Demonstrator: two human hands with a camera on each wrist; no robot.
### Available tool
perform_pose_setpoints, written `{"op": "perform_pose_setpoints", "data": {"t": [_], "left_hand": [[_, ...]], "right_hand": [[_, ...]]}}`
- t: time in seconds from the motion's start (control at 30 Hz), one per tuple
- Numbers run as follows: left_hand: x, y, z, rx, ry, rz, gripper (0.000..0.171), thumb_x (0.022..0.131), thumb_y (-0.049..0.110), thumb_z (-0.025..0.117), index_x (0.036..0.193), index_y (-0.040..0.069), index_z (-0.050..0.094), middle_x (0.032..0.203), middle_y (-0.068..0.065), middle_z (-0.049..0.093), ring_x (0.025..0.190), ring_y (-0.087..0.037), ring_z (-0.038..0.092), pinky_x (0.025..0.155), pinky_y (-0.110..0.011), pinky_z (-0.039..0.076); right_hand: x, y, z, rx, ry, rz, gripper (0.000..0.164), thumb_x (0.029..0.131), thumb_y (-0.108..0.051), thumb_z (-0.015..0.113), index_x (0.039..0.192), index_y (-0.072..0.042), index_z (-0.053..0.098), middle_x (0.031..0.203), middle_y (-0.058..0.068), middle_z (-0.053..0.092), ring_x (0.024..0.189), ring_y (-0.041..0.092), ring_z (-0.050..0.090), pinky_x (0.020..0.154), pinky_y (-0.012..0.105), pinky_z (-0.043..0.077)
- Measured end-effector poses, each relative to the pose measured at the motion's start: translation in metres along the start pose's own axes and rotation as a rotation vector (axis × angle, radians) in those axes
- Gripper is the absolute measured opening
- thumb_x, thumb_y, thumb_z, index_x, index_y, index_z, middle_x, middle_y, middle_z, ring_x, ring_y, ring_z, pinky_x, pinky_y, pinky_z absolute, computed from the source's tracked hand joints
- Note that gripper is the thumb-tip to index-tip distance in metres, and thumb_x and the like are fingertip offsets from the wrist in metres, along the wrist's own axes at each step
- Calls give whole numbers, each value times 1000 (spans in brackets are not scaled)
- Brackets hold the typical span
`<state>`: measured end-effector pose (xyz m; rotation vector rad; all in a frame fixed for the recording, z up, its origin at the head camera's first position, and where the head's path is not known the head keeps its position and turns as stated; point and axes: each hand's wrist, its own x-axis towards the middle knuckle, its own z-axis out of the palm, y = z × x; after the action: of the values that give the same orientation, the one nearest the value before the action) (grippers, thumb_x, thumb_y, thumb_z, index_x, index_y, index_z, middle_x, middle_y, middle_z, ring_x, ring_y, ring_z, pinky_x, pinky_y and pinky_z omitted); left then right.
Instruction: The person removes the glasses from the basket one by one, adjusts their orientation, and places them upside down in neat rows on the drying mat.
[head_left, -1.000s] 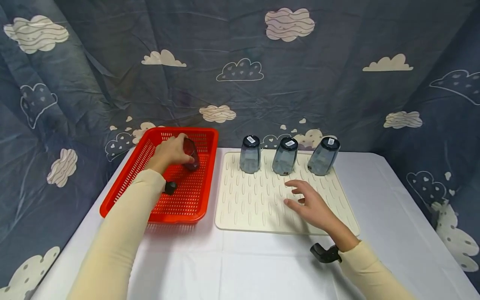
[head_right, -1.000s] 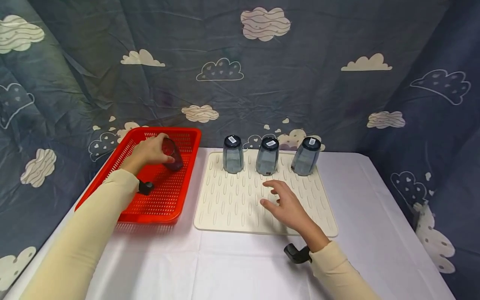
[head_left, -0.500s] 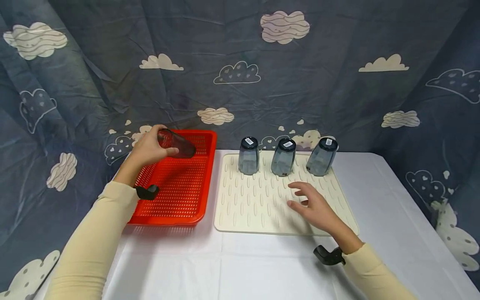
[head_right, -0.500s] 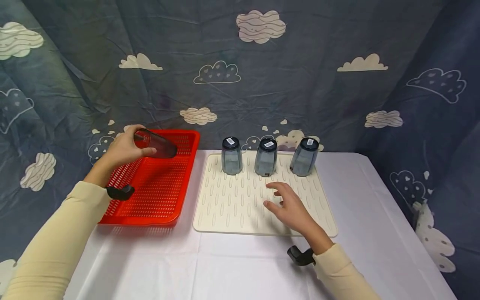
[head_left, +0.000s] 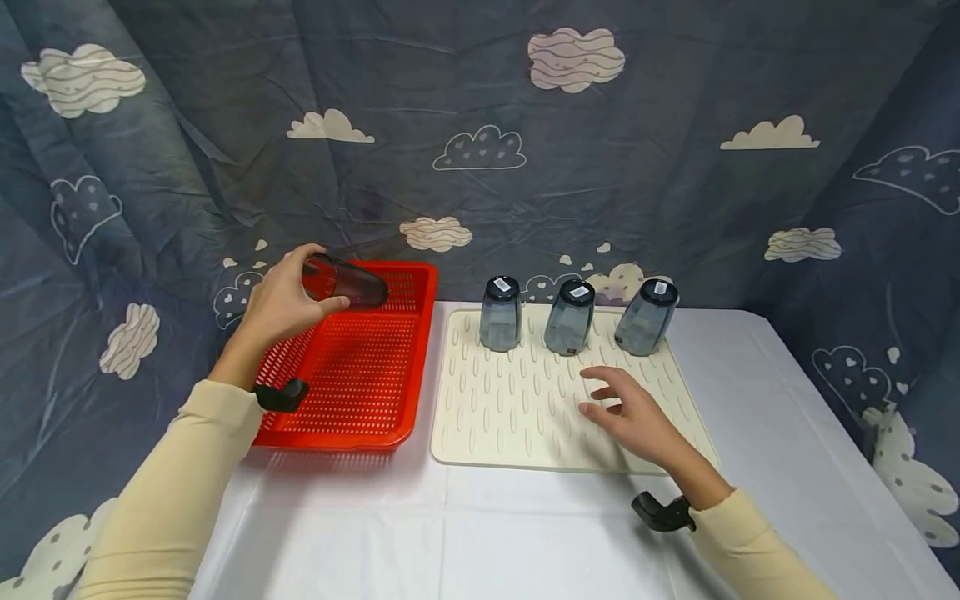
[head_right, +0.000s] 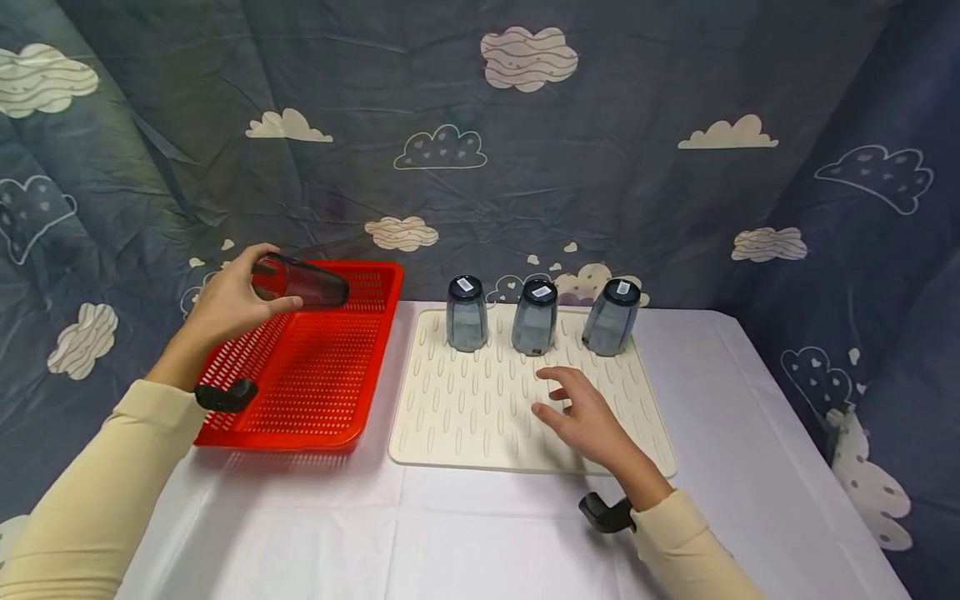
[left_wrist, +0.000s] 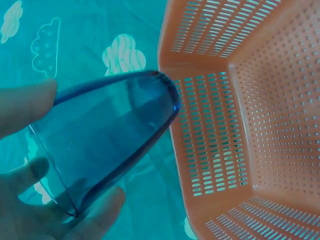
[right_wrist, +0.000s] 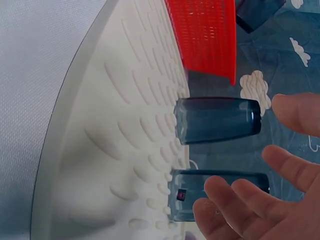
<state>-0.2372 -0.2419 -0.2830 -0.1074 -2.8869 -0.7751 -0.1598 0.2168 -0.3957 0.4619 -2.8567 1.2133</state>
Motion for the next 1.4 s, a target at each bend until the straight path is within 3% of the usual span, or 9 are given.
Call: {"op": "perform_pose_setpoints", "data": {"t": [0.37, 0.6, 0.8, 1.1, 1.33, 1.4], "left_hand": [[-6, 3, 1, 63, 56, 30, 80, 83, 35, 75, 149, 10, 37, 141, -22, 50, 121, -42, 50, 97, -65, 43], [-15, 16, 2, 74, 150, 112, 80, 80, 33, 78, 147, 12, 39, 139, -22, 51, 119, -43, 53, 93, -64, 44], [-20, 27, 6, -105, 180, 134, 80, 77, 25, 82, 145, 13, 40, 134, -18, 55, 116, -40, 52, 96, -61, 44], [-29, 41, 24, -407, 111, 165, 78, 82, 17, 79, 147, 15, 35, 134, -15, 55, 109, -36, 62, 91, -51, 57], [-37, 58, 49, -657, 85, 201, 77, 83, 10, 78, 147, 14, 35, 130, -17, 53, 107, -32, 61, 81, -19, 56], [-40, 64, 56, -711, 66, 217, 77, 83, 8, 77, 147, 13, 35, 130, -17, 52, 109, -32, 60, 79, -16, 56]], "right_hand": [[1, -1, -2, 0, -17, 14, 48, 95, -15, 66, 138, -2, 50, 141, 24, 50, 112, 40, 65, 89, 50, 56], [2, -1, -2, -1, -32, 11, 46, 95, -14, 66, 137, -3, 51, 140, 22, 52, 110, 37, 65, 87, 47, 56], [2, -1, -3, -3, -41, 2, 47, 95, -16, 66, 137, -3, 51, 140, 22, 52, 109, 35, 66, 85, 44, 57], [4, -1, -5, -6, -51, 17, 48, 96, -16, 65, 139, -2, 49, 141, 23, 50, 111, 38, 65, 88, 49, 57], [7, -5, -9, -10, -53, 29, 48, 96, -15, 64, 140, -3, 48, 142, 23, 49, 112, 38, 65, 89, 49, 56], [8, -6, -10, -8, -54, 31, 48, 97, -16, 63, 140, -4, 48, 143, 22, 49, 113, 38, 64, 89, 50, 56]]}}
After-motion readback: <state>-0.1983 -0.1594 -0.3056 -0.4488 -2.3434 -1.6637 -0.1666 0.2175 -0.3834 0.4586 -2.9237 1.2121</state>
